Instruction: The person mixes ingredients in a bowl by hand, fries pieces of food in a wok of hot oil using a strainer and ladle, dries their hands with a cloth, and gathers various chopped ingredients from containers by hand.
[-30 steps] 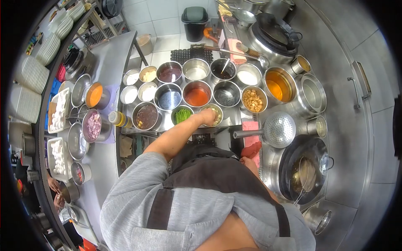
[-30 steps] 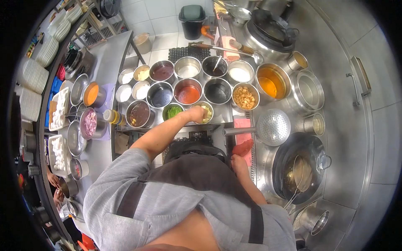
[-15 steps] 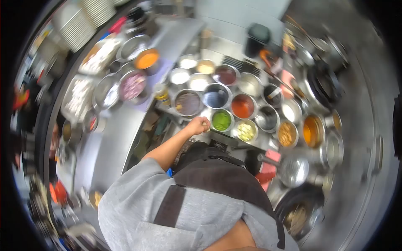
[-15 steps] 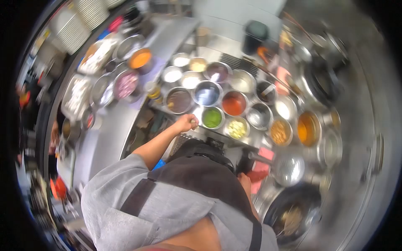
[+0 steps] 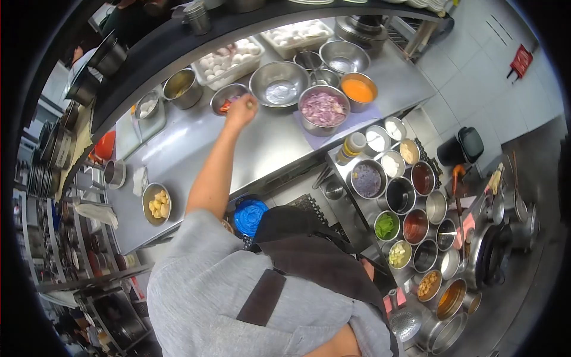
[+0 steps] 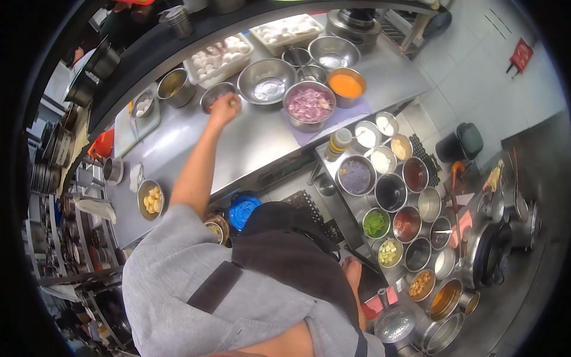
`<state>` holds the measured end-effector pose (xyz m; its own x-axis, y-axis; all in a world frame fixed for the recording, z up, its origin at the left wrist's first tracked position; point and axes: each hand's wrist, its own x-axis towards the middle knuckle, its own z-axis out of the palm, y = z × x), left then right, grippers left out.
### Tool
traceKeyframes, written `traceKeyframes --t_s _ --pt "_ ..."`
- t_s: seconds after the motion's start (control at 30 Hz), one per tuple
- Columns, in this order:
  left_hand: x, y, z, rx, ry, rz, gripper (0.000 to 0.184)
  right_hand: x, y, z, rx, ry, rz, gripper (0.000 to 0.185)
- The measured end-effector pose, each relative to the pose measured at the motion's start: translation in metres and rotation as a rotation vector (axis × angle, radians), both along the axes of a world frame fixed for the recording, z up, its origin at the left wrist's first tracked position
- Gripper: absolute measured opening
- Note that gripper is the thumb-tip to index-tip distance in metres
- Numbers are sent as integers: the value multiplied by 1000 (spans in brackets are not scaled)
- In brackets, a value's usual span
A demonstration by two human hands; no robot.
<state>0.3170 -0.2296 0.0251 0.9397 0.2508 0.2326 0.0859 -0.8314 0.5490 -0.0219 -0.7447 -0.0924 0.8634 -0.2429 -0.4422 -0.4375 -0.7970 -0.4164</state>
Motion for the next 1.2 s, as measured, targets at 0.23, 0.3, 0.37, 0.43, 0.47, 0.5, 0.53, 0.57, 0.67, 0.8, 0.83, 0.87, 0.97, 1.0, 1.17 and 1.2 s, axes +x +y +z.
traceKeyframes --t_s 0.23,0.3,0.37,0.43,0.47,0.5,0.53,0.57,0.67,0.8,0.83,0.87,0.97,1.0,1.17,1.2 --pt "10 101 2 -246 3 196 37 43 33 -11 98 -108 3 19" --pt "26 147 -63 174 -106 507 40 34 45 0 102 -160 50 19" --pt "18 134 -58 -112 155 531 41 25 52 3 101 -220 107 19" --pt "10 131 -61 -403 415 548 41 9 51 0 -55 -162 51 18" --pt "7 132 -70 -524 372 544 41 5 51 6 -63 -160 59 18" --pt "6 134 -79 -644 329 539 41 -1 48 14 -67 -11 20 18" --pt "2 137 -78 -653 337 544 41 -4 47 23 -71 140 -22 17" --pt "-4 145 -76 -543 316 582 41 -5 46 31 -82 152 -20 17" --pt "-37 174 -75 -377 208 715 39 -16 32 35 -111 83 -96 17" --pt "-85 246 -112 -71 170 829 36 -25 15 16 -104 55 -151 15" --pt "-99 254 -109 -94 156 851 36 -12 34 37 -90 89 -195 15" --pt "-115 261 -107 -116 140 872 36 -1 52 58 -76 123 -238 15" --pt "-155 297 -124 7 115 868 39 -6 39 15 -85 6 -64 16" --pt "-163 306 -131 48 82 850 40 -2 42 12 -102 30 -16 17" --pt "-179 322 -142 -54 -203 847 56 14 52 -8 -68 -76 77 22" --pt "-175 269 -108 335 -391 844 49 19 56 3 20 15 -41 23"
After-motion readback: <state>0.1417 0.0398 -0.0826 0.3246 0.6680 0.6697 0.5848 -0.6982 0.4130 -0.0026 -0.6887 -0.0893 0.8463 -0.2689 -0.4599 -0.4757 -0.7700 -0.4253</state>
